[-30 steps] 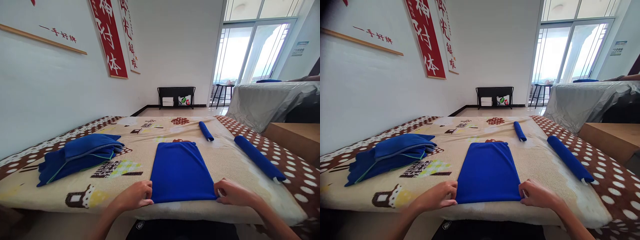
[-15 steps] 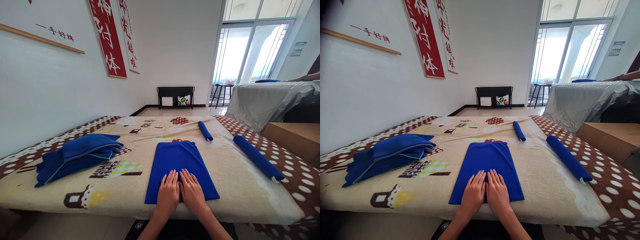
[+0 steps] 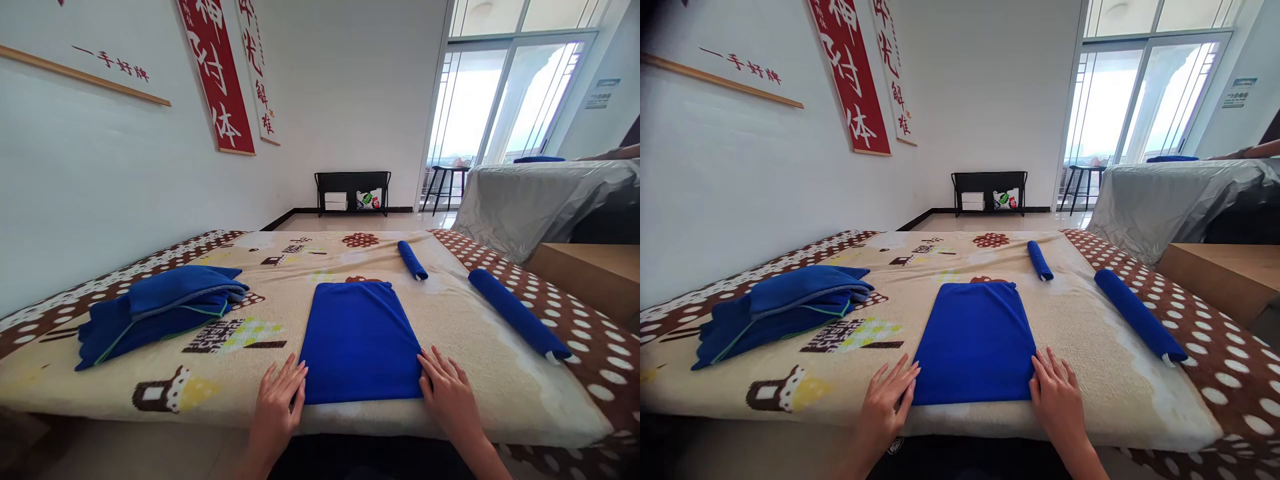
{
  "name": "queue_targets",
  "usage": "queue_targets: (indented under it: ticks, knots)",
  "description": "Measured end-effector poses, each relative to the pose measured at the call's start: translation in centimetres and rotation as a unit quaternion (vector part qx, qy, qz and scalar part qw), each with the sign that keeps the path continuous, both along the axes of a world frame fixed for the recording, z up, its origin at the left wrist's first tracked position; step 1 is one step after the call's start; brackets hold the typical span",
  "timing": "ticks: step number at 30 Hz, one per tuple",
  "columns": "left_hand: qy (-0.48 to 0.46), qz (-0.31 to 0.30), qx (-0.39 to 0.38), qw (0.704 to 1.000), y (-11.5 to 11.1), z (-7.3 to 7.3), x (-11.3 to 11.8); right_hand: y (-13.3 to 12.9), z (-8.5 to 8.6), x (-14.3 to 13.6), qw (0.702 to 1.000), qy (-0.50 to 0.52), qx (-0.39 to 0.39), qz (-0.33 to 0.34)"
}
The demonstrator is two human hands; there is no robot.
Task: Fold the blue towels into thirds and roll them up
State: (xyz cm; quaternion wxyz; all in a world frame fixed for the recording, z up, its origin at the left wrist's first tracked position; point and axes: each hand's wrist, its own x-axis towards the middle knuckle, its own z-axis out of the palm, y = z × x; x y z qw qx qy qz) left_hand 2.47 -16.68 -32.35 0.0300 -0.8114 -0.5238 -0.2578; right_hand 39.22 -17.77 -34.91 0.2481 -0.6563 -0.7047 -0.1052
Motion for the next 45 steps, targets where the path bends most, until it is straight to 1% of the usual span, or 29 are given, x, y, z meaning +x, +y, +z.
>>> queue_targets:
  ticks: [2, 4, 6, 7, 9, 11, 12, 14, 17, 19, 20, 22, 23, 25, 28, 31, 33, 34, 35, 37, 39, 41, 43, 45]
  knots:
    - [-0.004, -0.021, -0.002, 1.000, 1.2, 1.8, 1.7, 1.6, 1.6, -1.3, 0.999, 0.013, -0.014, 0.027]
    - [0.002, -0.057, -0.015, 0.998, 3.2, 3.4, 4.5, 3.8, 3.1, -3.2, 0.994, 0.026, -0.042, 0.096]
    - [0.020, -0.082, -0.034, 0.996, 5.6, 4.3, 7.6, 6.2, 4.2, -5.3, 0.980, 0.033, -0.090, 0.177]
    - [0.035, -0.093, -0.051, 0.994, 6.9, 4.4, 9.0, 7.3, 4.5, -6.2, 0.969, 0.031, -0.119, 0.213]
    - [0.074, -0.109, -0.093, 0.987, 9.2, 4.1, 11.0, 9.3, 4.7, -7.1, 0.947, 0.019, -0.171, 0.272]
    - [0.103, -0.115, -0.121, 0.981, 10.8, 3.3, 11.5, 10.6, 4.5, -6.6, 0.935, 0.006, -0.197, 0.295]
    - [0.110, -0.114, -0.125, 0.979, 11.2, 2.9, 11.2, 11.0, 4.3, -5.9, 0.936, 0.002, -0.201, 0.288]
    - [0.110, -0.106, -0.121, 0.981, 11.4, 2.2, 9.6, 11.4, 3.7, -3.8, 0.948, 0.002, -0.200, 0.248]
    - [0.095, -0.053, -0.119, 0.987, 10.6, 1.7, 6.1, 11.3, 3.0, -0.1, 0.962, 0.005, -0.197, 0.186]
    - [0.085, -0.015, -0.130, 0.988, 10.0, 1.8, 3.7, 11.2, 2.7, 1.7, 0.965, 0.002, -0.201, 0.168]
    - [0.084, -0.006, -0.139, 0.987, 9.7, 2.0, 2.7, 11.1, 2.7, 2.3, 0.965, -0.001, -0.205, 0.165]
    - [0.089, -0.011, -0.155, 0.984, 9.5, 2.6, 1.5, 11.4, 2.8, 2.8, 0.964, -0.008, -0.210, 0.164]
    - [0.093, -0.014, -0.159, 0.983, 9.6, 2.9, 1.3, 11.7, 3.0, 2.6, 0.964, -0.010, -0.210, 0.165]
    - [0.103, -0.016, -0.159, 0.982, 10.4, 3.7, 2.1, 12.7, 3.4, 1.5, 0.963, -0.014, -0.209, 0.171]
    - [0.112, -0.032, -0.155, 0.981, 12.8, 4.2, 5.3, 14.8, 4.1, -1.7, 0.956, -0.020, -0.211, 0.203]
    - [0.118, -0.064, -0.159, 0.978, 16.2, 3.8, 9.0, 17.1, 4.4, -5.4, 0.948, -0.025, -0.218, 0.229]
    - [0.117, -0.062, -0.163, 0.978, 18.3, 3.2, 10.5, 18.4, 4.3, -6.9, 0.951, -0.023, -0.222, 0.217]
    - [0.113, -0.049, -0.164, 0.979, 19.3, 2.9, 10.8, 19.0, 4.3, -7.1, 0.954, -0.020, -0.223, 0.200]
    - [0.108, -0.028, -0.165, 0.980, 20.0, 2.6, 10.8, 19.5, 4.2, -7.1, 0.958, -0.016, -0.225, 0.176]
    - [0.093, 0.028, -0.165, 0.981, 21.2, 2.1, 10.0, 20.2, 3.9, -5.9, 0.967, -0.003, -0.229, 0.114]
    - [0.078, 0.086, -0.167, 0.979, 21.9, 1.9, 8.6, 20.4, 3.5, -4.0, 0.971, 0.010, -0.234, 0.052]
    - [0.070, 0.126, -0.172, 0.975, 22.3, 1.9, 7.1, 20.6, 3.2, -2.1, 0.971, 0.020, -0.238, 0.009]
    - [0.068, 0.139, -0.174, 0.972, 22.6, 2.0, 6.2, 20.8, 3.1, -0.9, 0.971, 0.024, -0.239, -0.010]
    - [0.072, 0.132, -0.172, 0.974, 22.8, 2.1, 6.0, 21.2, 3.2, -0.8, 0.972, 0.025, -0.233, -0.011]
